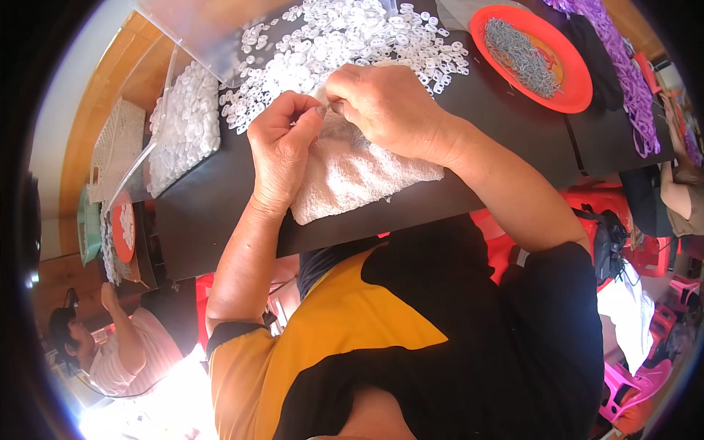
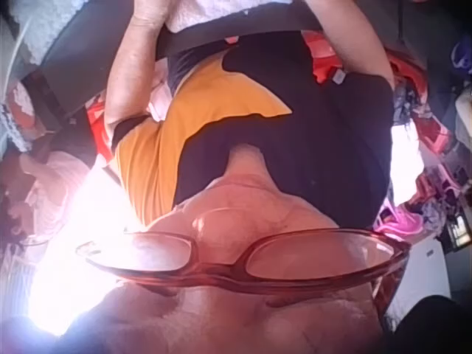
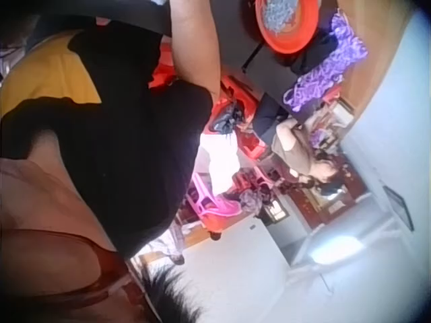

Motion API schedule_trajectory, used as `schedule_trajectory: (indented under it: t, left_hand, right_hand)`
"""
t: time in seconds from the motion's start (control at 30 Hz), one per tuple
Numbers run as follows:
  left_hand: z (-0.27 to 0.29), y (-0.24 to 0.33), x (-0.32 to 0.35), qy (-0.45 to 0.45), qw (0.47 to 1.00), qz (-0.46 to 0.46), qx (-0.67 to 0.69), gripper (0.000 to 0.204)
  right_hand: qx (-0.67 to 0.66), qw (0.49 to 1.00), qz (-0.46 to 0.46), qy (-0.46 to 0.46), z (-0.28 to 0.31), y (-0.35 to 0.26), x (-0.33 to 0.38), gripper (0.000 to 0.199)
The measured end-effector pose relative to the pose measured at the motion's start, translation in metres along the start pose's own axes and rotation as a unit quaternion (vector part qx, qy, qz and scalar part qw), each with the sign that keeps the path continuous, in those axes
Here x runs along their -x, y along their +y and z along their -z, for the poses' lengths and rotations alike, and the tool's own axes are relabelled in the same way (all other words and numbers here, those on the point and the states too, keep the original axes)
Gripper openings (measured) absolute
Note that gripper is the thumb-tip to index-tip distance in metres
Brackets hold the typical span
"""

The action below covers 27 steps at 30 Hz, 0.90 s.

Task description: Manually assemble small white plastic components by inserting pins or smaller pieces into them.

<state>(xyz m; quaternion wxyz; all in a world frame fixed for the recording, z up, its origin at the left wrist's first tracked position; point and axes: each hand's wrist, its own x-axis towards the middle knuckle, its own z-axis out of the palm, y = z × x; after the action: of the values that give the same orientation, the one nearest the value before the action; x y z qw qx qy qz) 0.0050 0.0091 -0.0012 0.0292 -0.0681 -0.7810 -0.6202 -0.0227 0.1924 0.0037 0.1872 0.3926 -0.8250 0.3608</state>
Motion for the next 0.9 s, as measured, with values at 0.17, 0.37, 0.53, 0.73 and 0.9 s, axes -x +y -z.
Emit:
schedule_trajectory:
  t: [0.17,0.37,0.53,0.73,0.9]
  left_hand:
    - [-0.002,-0.006,-0.001,0.023,0.994,-0.094,-0.056,0.006]
    - [-0.001,-0.005,-0.002,0.001,0.995,-0.089,-0.040,0.006]
    - [0.002,0.008,-0.001,-0.048,0.994,0.081,0.061,0.008]
    - [0.003,0.011,-0.002,-0.049,0.988,0.113,0.095,0.010]
    - [0.004,0.003,-0.006,-0.016,0.983,0.076,0.164,0.008]
  right_hand:
    - [-0.010,1.000,-0.019,-0.001,0.000,0.001,0.000,0.009]
    - [0.048,0.998,0.017,-0.032,0.001,-0.003,0.001,0.010]
    - [-0.011,0.999,0.006,-0.052,0.003,0.006,0.002,0.008]
    - [-0.132,0.987,-0.041,-0.080,0.008,0.002,0.001,0.008]
    - [0.033,0.998,-0.040,-0.019,0.010,0.010,0.001,0.003]
